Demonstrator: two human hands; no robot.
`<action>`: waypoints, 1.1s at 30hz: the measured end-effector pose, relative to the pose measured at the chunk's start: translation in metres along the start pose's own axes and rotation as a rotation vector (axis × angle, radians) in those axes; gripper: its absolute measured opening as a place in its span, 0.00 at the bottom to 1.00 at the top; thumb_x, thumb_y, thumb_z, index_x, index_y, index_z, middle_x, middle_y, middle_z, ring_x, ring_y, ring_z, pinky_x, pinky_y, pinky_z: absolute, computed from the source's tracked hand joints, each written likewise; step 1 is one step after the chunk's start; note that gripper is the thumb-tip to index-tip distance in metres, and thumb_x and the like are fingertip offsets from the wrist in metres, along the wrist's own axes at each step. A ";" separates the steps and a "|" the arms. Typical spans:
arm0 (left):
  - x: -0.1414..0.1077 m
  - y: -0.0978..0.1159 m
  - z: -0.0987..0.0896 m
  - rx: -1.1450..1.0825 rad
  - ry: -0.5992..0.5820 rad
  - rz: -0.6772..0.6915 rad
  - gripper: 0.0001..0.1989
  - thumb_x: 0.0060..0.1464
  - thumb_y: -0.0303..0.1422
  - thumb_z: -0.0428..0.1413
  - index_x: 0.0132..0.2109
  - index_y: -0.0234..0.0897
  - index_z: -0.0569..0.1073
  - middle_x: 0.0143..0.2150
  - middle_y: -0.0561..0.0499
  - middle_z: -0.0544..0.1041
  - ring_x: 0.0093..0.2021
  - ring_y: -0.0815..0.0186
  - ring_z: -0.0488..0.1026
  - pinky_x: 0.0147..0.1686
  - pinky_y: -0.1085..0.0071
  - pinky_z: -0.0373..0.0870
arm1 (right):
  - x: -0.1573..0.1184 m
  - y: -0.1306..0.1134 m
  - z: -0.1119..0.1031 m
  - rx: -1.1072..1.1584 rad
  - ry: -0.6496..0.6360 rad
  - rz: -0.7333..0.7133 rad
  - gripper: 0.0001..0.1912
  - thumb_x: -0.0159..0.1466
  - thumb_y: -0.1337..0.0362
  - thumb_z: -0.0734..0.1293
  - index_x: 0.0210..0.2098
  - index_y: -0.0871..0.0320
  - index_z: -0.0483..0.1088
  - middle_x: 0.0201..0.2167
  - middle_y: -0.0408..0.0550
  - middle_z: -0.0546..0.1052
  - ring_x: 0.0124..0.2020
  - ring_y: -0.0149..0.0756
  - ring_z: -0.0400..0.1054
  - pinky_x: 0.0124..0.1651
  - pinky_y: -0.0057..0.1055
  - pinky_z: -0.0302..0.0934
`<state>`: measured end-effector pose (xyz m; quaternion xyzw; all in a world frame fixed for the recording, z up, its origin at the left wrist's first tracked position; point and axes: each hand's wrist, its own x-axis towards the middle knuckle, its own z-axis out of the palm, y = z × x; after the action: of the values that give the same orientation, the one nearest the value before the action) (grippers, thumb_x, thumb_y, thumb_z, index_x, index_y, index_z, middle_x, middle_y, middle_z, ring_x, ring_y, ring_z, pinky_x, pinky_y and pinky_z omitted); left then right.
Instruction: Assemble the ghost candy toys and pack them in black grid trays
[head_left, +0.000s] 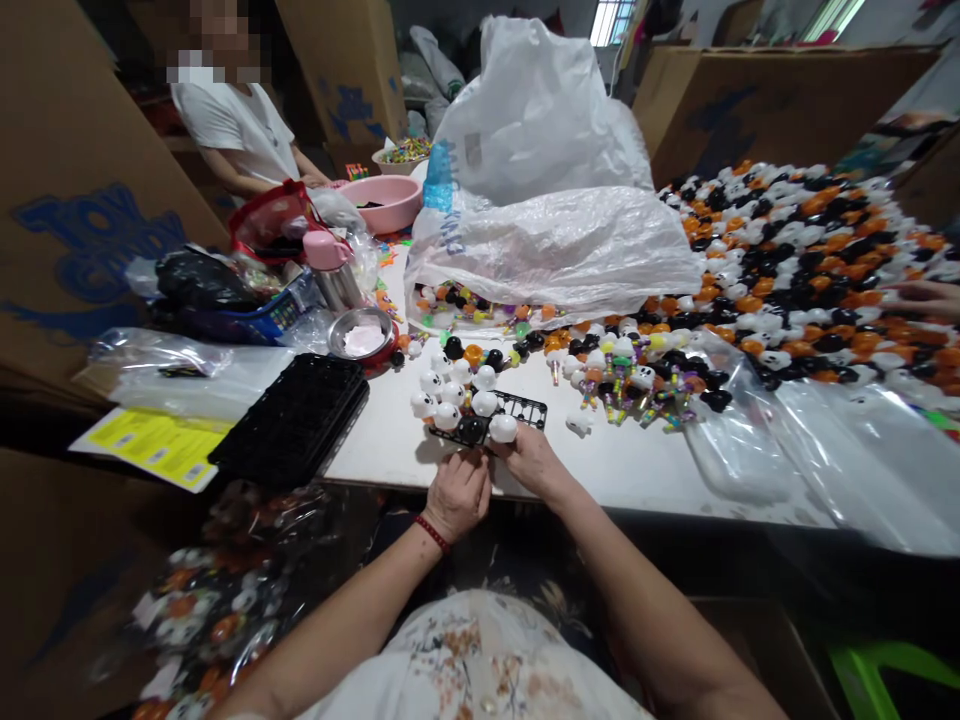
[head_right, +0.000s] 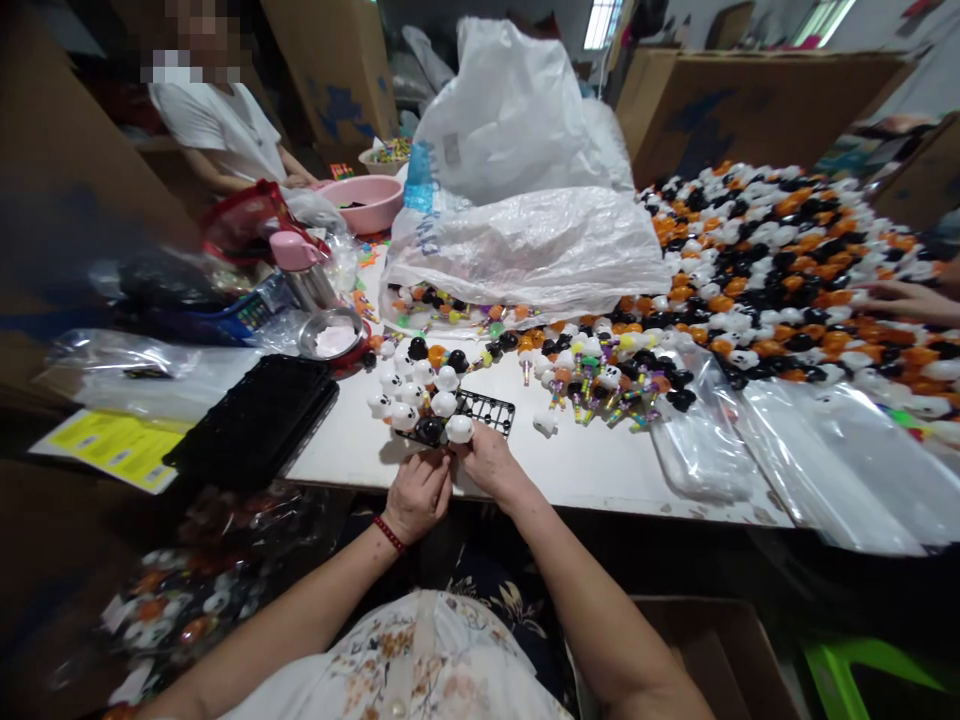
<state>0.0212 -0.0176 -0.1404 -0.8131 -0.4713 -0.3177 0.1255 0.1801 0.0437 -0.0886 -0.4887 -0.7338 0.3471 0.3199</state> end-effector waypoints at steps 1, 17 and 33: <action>0.000 0.000 0.000 0.000 0.001 0.003 0.15 0.57 0.26 0.52 0.52 0.33 0.71 0.49 0.39 0.76 0.46 0.54 0.72 0.42 0.57 0.70 | 0.001 0.000 -0.001 -0.019 -0.014 -0.014 0.07 0.61 0.61 0.63 0.32 0.58 0.70 0.30 0.46 0.76 0.33 0.37 0.67 0.36 0.30 0.59; 0.000 -0.003 0.001 -0.028 0.005 0.025 0.14 0.54 0.25 0.53 0.48 0.33 0.72 0.46 0.40 0.75 0.47 0.53 0.70 0.45 0.56 0.71 | 0.002 0.008 0.006 -0.071 -0.028 -0.141 0.04 0.62 0.66 0.64 0.33 0.58 0.71 0.32 0.49 0.75 0.33 0.39 0.67 0.37 0.31 0.59; 0.003 -0.002 -0.002 -0.005 0.044 0.047 0.18 0.54 0.23 0.53 0.53 0.32 0.70 0.47 0.40 0.76 0.46 0.53 0.71 0.41 0.56 0.72 | 0.048 0.026 -0.045 -0.303 0.041 0.097 0.13 0.64 0.70 0.62 0.47 0.58 0.71 0.43 0.49 0.78 0.43 0.38 0.71 0.45 0.30 0.62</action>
<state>0.0198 -0.0148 -0.1373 -0.8172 -0.4485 -0.3335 0.1412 0.2142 0.1046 -0.0790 -0.5732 -0.7466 0.2373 0.2402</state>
